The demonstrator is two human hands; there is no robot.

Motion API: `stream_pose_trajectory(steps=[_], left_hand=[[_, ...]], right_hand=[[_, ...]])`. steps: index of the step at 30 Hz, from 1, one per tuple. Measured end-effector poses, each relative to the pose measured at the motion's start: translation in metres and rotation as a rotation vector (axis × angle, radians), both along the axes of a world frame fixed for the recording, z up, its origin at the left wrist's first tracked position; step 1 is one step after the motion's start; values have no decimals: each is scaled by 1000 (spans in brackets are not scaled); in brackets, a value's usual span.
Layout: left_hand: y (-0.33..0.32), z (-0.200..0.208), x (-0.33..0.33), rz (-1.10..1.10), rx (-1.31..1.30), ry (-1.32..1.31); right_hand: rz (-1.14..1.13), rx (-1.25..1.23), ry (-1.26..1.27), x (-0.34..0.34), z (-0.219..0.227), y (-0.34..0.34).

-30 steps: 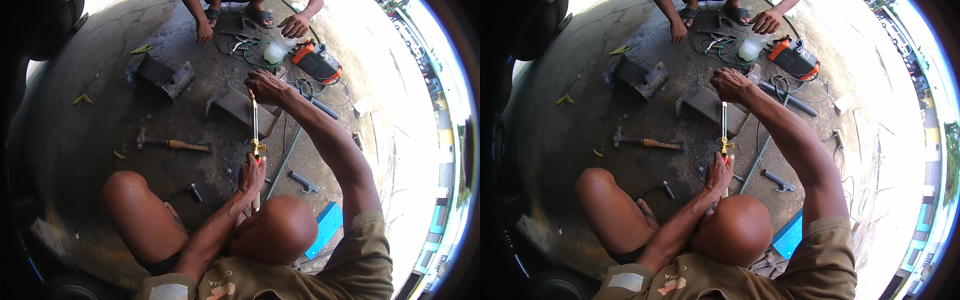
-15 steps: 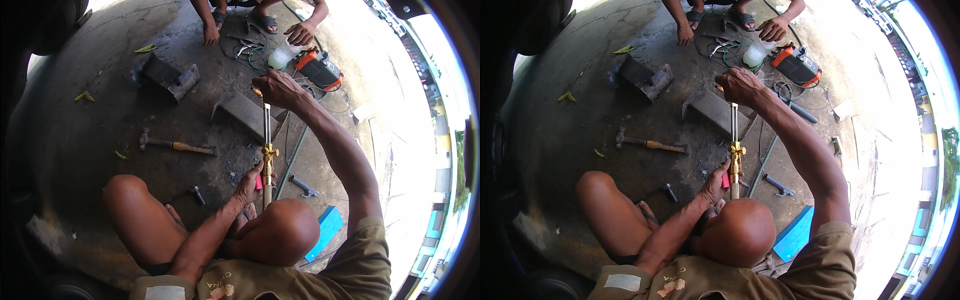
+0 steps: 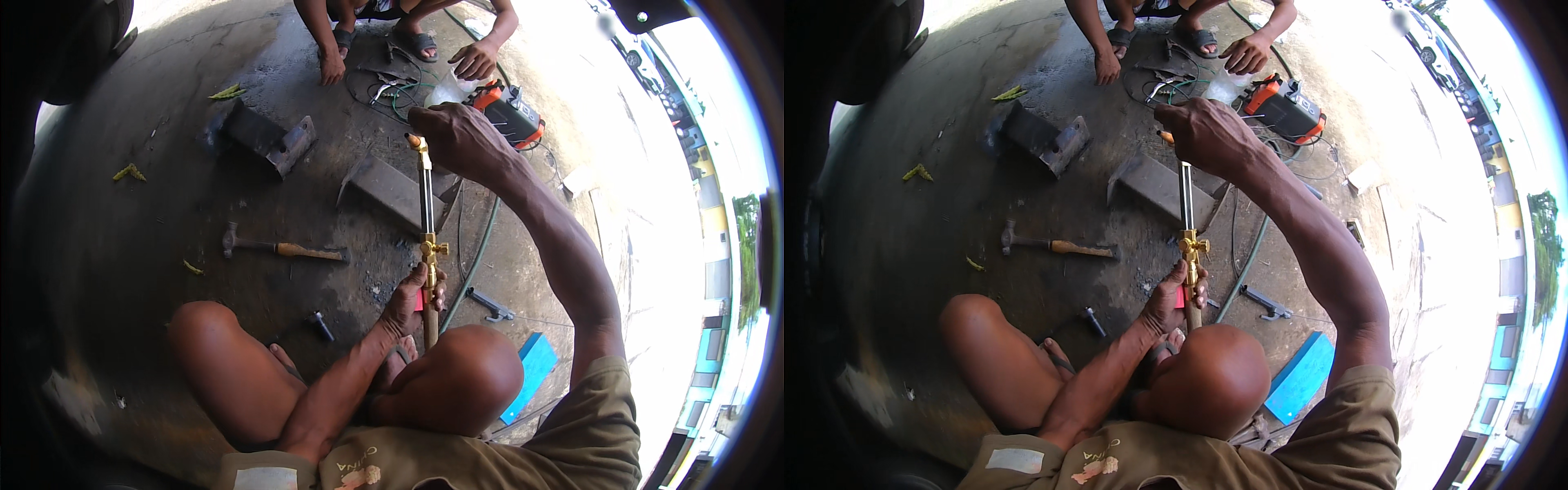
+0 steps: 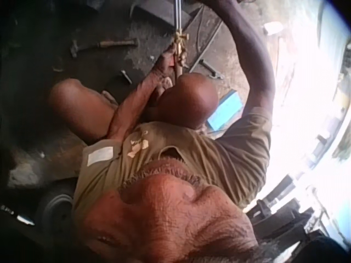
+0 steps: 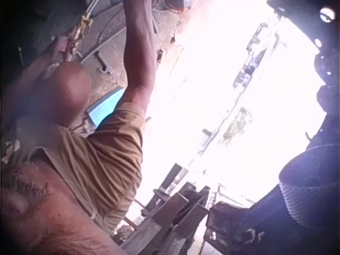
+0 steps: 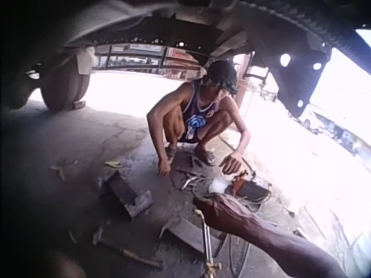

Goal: The person sits on the ground and uses a lighter to ignite a handheld blowtorch. They then direct the flame onto a metal block resting on the floor, heating it for an extended period.

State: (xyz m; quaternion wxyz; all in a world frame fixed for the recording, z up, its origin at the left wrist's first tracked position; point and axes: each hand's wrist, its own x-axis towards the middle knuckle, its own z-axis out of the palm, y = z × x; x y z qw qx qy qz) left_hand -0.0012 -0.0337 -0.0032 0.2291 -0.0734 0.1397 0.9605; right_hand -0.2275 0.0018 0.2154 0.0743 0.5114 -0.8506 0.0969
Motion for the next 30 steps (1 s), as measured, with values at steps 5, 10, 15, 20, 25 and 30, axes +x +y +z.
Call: stream_pose_trajectory(steps=[5, 10, 15, 20, 25, 30], left_hand=[[7, 14, -5, 104, -365, -74], [17, 25, 0, 121, -729, -118], [24, 29, 5, 122, -878, -126], [31, 25, 9, 146, -966, -91], [35, 40, 9, 136, -993, -102], [37, 40, 10, 97, -1054, -67]], right_hand=[[-70, -80, 140, -6, -4, 31], [-137, -193, 56, 3, -22, 48], [-223, -207, -1, 13, -30, 60], [-198, -147, 98, 20, -23, 66], [-164, -147, 124, 17, -19, 75], [-148, -164, 113, 9, -24, 82]])
